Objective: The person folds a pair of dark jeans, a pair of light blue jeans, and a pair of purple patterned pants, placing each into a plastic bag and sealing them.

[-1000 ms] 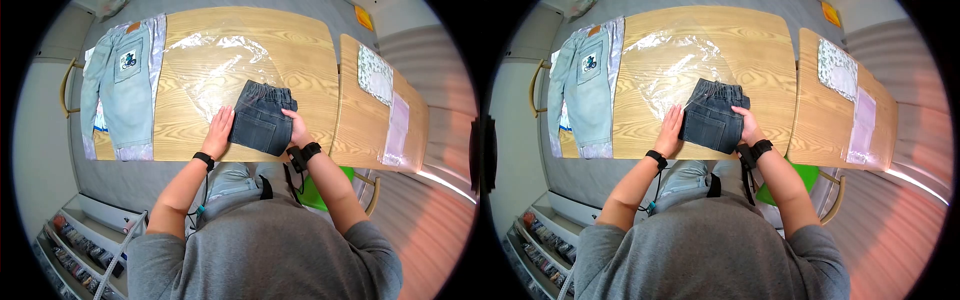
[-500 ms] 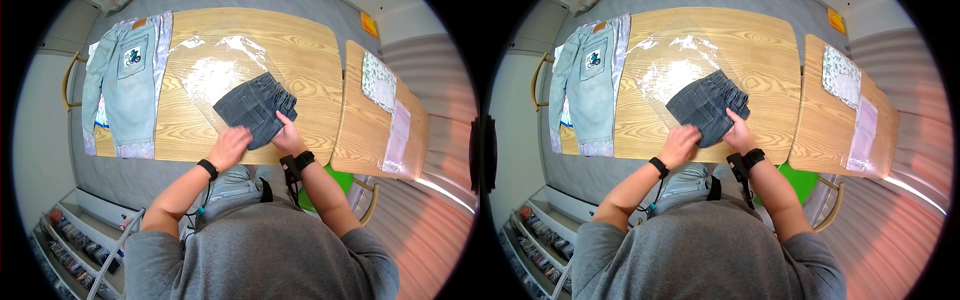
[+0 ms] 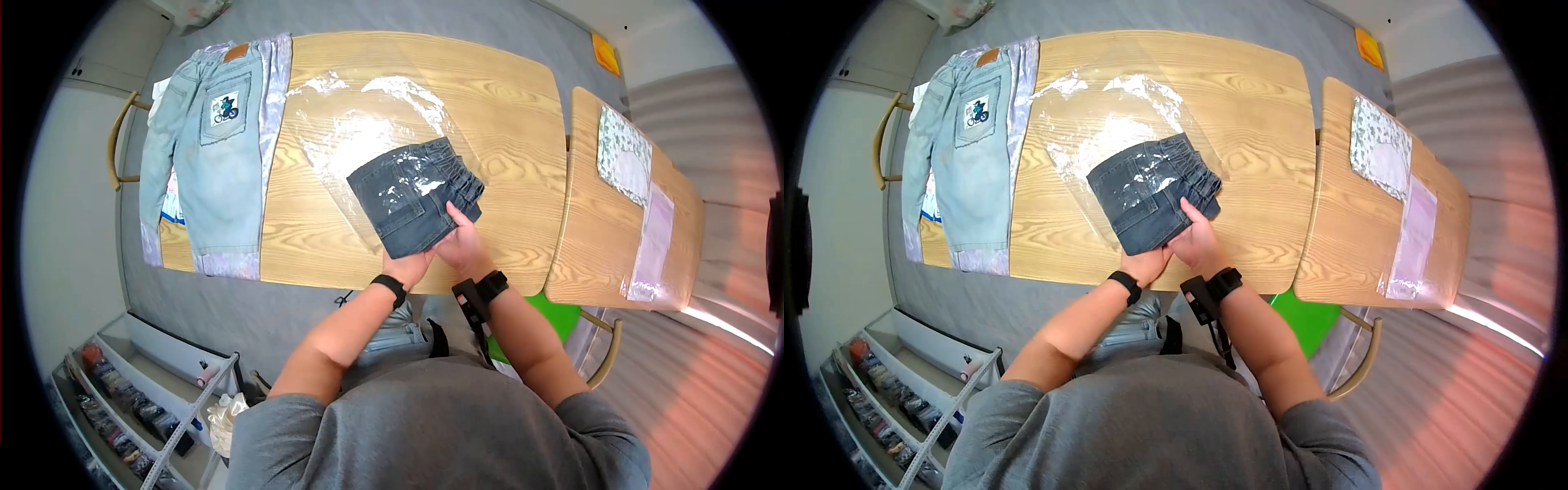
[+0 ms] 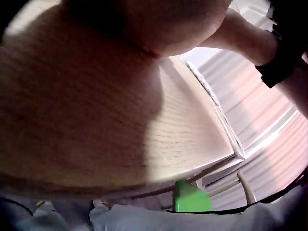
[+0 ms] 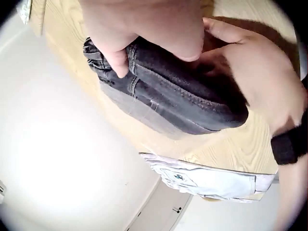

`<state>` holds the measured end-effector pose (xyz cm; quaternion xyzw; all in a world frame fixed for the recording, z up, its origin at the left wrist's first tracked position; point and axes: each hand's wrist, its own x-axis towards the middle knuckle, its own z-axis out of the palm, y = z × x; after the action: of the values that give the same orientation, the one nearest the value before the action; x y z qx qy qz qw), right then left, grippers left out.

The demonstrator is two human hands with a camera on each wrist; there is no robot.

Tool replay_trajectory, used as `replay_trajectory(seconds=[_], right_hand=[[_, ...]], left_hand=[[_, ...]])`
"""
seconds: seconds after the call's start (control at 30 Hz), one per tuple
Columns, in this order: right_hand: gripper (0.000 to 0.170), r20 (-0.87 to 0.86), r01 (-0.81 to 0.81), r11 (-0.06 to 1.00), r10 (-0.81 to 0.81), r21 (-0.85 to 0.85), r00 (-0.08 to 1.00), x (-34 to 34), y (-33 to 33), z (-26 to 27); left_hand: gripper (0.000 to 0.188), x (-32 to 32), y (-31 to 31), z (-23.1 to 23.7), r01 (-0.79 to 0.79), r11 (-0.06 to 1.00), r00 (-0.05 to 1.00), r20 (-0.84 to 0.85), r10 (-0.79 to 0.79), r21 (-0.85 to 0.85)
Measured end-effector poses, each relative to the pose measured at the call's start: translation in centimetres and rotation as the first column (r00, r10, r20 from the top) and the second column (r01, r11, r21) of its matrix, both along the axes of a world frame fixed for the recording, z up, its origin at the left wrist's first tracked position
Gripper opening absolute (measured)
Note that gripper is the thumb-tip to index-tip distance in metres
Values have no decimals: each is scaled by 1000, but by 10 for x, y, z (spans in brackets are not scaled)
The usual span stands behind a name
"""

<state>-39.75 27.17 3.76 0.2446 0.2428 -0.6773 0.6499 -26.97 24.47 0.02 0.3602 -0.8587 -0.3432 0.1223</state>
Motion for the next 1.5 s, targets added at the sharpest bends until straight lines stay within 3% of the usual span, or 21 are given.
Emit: replay_trajectory(seconds=[0.07,0.13,0.27,0.3,0.33,0.37,0.4,0.47,0.57,0.67,0.87,1.07,1.13,1.17,1.2,1.23,1.27,1.33,1.4,1.47,1.5], right_hand=[[42,27,1,997,1,-74,1000,2,-2,-5],[43,-16,-10,965,6,-264,1000,7,-10,-16],[42,121,-7,842,86,-539,989,16,-30,-47],[40,-661,-327,884,28,-335,750,22,-27,-48],[40,-656,-327,879,21,-347,754,23,-37,-54],[40,-271,-191,884,77,-426,959,23,-47,-66],[39,165,-40,898,124,-438,978,22,-56,-72],[40,110,-44,830,126,-556,986,24,-70,-71],[41,193,170,957,-125,-235,973,27,-98,-46],[40,24,160,942,-160,-295,987,20,-113,-40],[41,6,87,968,-88,-237,996,6,-122,-52],[41,-330,-41,997,15,-72,944,14,-85,-35],[35,-674,-398,917,314,32,669,20,-37,-30],[34,-852,-698,617,524,363,20,15,-22,-21],[32,-662,-623,240,384,745,-643,6,-8,-5],[31,-780,-777,189,353,600,-516,-2,10,18],[30,-869,-897,129,337,423,-361,-12,27,46],[29,-877,-951,-26,379,307,-294,-51,26,91],[24,-727,-939,300,681,171,85,-91,28,95],[23,-805,-628,710,552,319,215,-118,8,86],[24,-813,-477,778,548,408,198,-121,-10,75]], left_hand=[[47,6,-2,6,36,998,999,26,-35,-44],[58,19,-3,12,179,982,935,300,-191,68],[76,42,5,19,360,912,879,399,-261,-197],[76,47,8,20,383,896,866,425,-264,-224],[76,53,10,21,382,894,864,433,-257,-232],[75,58,11,26,408,895,851,431,-301,-181],[74,62,13,29,433,892,836,426,-345,-128],[72,67,20,31,453,887,804,471,-364,-88],[73,74,24,38,512,857,754,509,-415,-60],[74,78,27,35,521,850,761,492,-423,-75],[78,81,29,32,481,874,792,461,-400,-69],[80,78,29,36,465,885,807,430,-405,-40],[80,79,23,51,470,882,800,429,-419,-16],[77,82,19,63,517,855,802,322,-503,48],[74,84,13,76,565,818,792,207,-574,106],[53,87,4,86,576,813,818,-62,-572,86],[53,92,-9,98,573,814,820,-68,-569,98],[26,104,-38,116,408,689,904,-157,-398,599],[16,112,-59,103,-32,711,995,-46,90,702],[20,110,-89,77,-337,810,910,-53,411,481],[25,110,-104,52,-402,734,858,-54,510,548]])
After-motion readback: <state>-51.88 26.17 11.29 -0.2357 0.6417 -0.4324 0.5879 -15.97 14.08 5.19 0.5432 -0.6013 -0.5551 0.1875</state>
